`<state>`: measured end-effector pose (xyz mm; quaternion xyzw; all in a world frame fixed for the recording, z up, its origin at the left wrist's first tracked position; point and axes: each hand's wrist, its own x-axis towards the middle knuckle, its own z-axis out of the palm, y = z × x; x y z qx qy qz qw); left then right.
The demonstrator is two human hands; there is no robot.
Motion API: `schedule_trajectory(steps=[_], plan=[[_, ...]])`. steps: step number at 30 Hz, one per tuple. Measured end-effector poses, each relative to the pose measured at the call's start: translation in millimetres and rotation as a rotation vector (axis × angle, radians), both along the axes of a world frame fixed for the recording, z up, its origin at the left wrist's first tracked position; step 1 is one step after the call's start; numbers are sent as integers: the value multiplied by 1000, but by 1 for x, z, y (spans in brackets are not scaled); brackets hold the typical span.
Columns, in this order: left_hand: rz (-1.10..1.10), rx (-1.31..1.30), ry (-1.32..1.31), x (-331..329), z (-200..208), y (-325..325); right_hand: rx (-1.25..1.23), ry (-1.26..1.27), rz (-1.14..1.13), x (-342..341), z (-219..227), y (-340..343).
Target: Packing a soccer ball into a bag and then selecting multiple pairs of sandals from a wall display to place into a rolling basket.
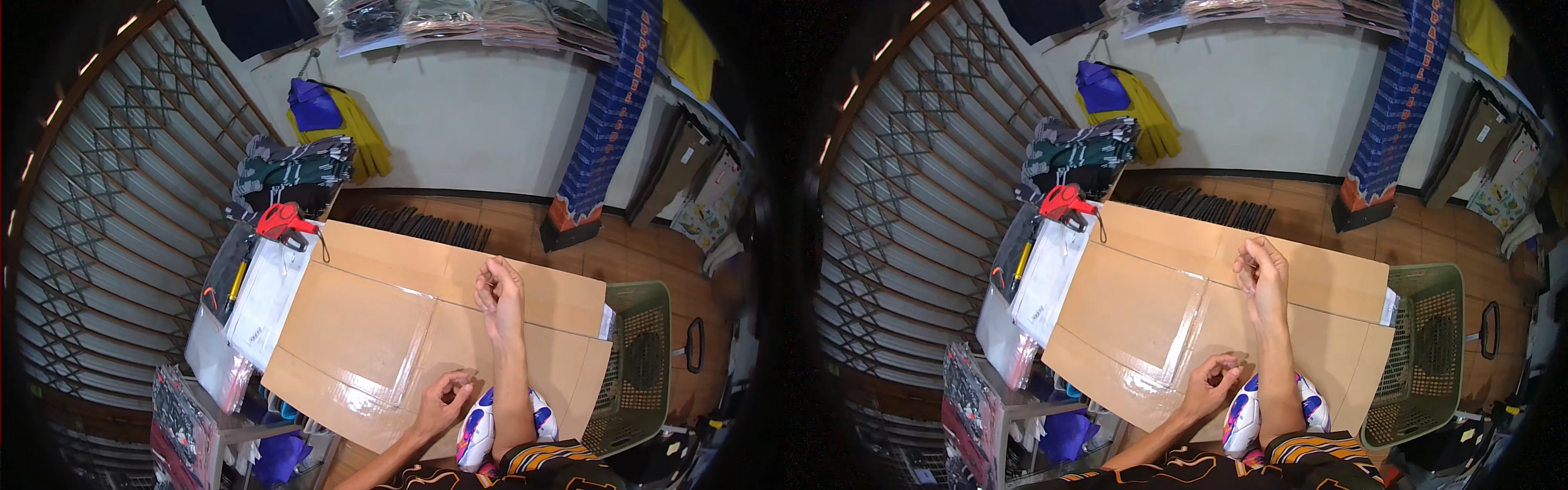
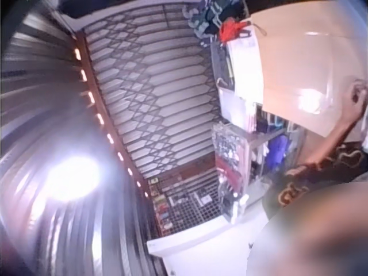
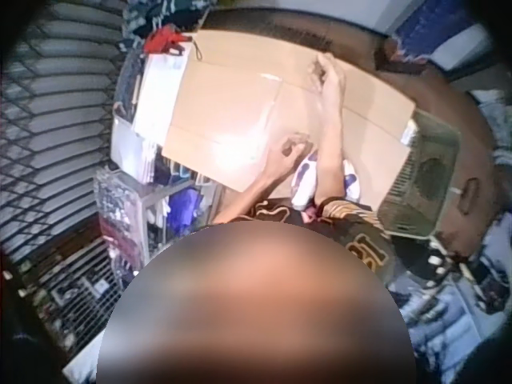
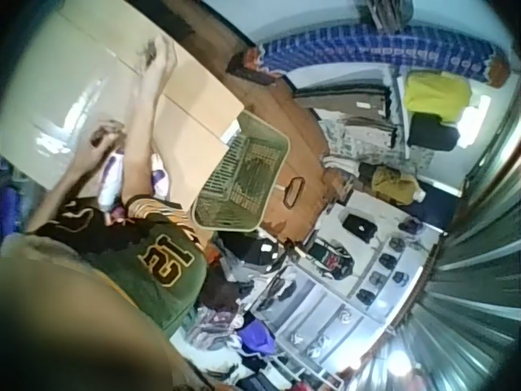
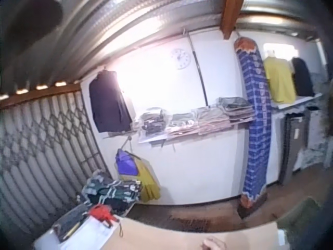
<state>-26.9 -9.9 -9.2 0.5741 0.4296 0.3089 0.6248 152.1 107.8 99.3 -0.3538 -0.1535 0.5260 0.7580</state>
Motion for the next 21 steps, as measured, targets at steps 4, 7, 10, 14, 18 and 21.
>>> schedule_trajectory(steps=[4, 7, 10, 14, 18, 21], plan=[[33, -13, -46, 0, 6, -12, 15, 23, 25, -2, 3, -3], [66, -50, -103, -4, 6, -20, 21, 26, 35, -4, 6, -2], [48, -115, -80, -12, 7, -25, 25, 36, 50, -3, 7, 0], [13, -179, -162, -23, 10, -33, 57, 35, 66, -6, 8, 0], [-130, -196, -233, -27, 20, -37, 73, 7, 65, -5, 9, -2], [-220, -184, -193, -28, 33, -40, 114, 4, 79, -5, 12, -2]])
